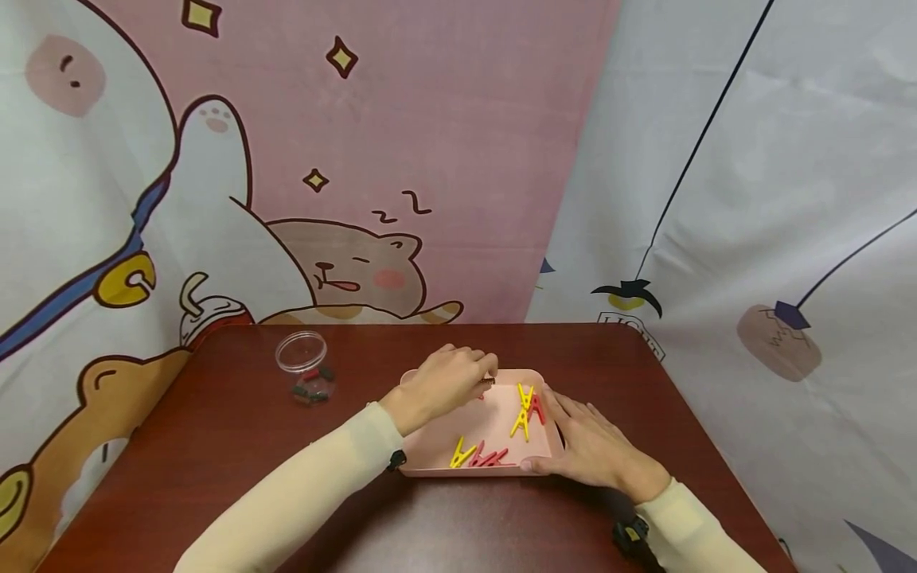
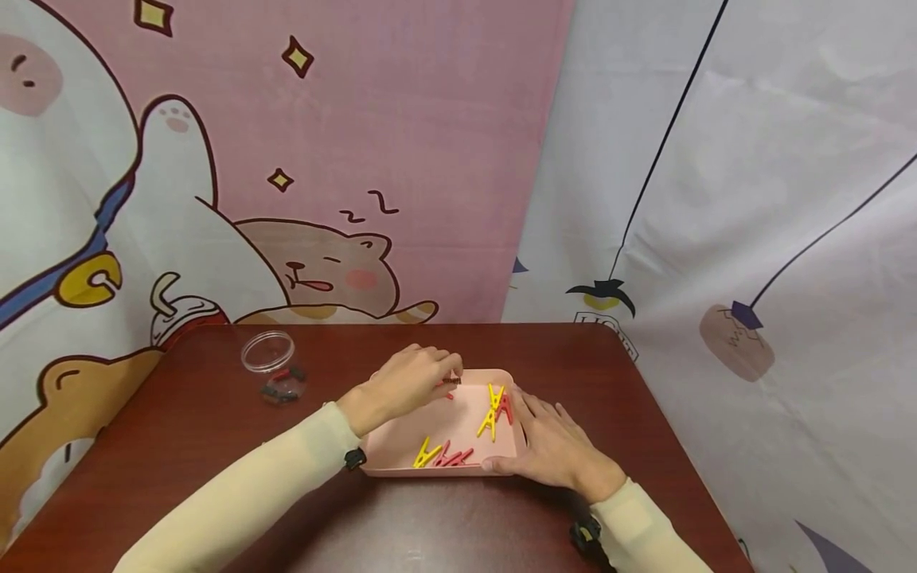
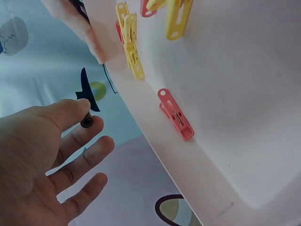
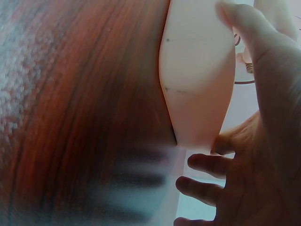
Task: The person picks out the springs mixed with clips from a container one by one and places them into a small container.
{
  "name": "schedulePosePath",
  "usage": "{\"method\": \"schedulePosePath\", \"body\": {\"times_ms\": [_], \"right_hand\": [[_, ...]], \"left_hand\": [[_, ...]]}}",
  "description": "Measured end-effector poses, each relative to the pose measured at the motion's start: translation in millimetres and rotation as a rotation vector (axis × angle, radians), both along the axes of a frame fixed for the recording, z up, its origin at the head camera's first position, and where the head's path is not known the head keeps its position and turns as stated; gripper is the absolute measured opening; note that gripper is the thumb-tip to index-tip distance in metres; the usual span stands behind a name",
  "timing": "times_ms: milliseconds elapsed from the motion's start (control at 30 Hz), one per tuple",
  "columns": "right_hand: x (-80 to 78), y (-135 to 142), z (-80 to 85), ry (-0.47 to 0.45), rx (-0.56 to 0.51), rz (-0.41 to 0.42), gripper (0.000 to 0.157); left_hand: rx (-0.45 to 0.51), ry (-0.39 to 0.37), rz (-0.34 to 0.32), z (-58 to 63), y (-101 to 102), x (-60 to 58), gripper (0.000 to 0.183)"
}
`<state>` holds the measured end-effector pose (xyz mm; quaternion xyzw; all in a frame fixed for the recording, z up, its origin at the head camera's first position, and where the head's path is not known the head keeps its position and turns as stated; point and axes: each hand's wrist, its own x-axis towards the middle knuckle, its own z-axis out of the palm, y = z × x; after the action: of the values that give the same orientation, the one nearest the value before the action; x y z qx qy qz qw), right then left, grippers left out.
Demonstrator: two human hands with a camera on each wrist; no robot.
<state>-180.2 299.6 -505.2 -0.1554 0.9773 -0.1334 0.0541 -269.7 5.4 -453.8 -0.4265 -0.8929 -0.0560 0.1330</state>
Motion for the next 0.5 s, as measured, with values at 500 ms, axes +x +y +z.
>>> {"method": "schedulePosePath", "body": {"times_ms": [500], "right_hand": [[1.1, -1, 0.0, -0.046, 0.002, -0.030, 0.142]], "left_hand": [[0.109, 0.098, -0.011, 12.6, -41, 7.1, 0.013]]}}
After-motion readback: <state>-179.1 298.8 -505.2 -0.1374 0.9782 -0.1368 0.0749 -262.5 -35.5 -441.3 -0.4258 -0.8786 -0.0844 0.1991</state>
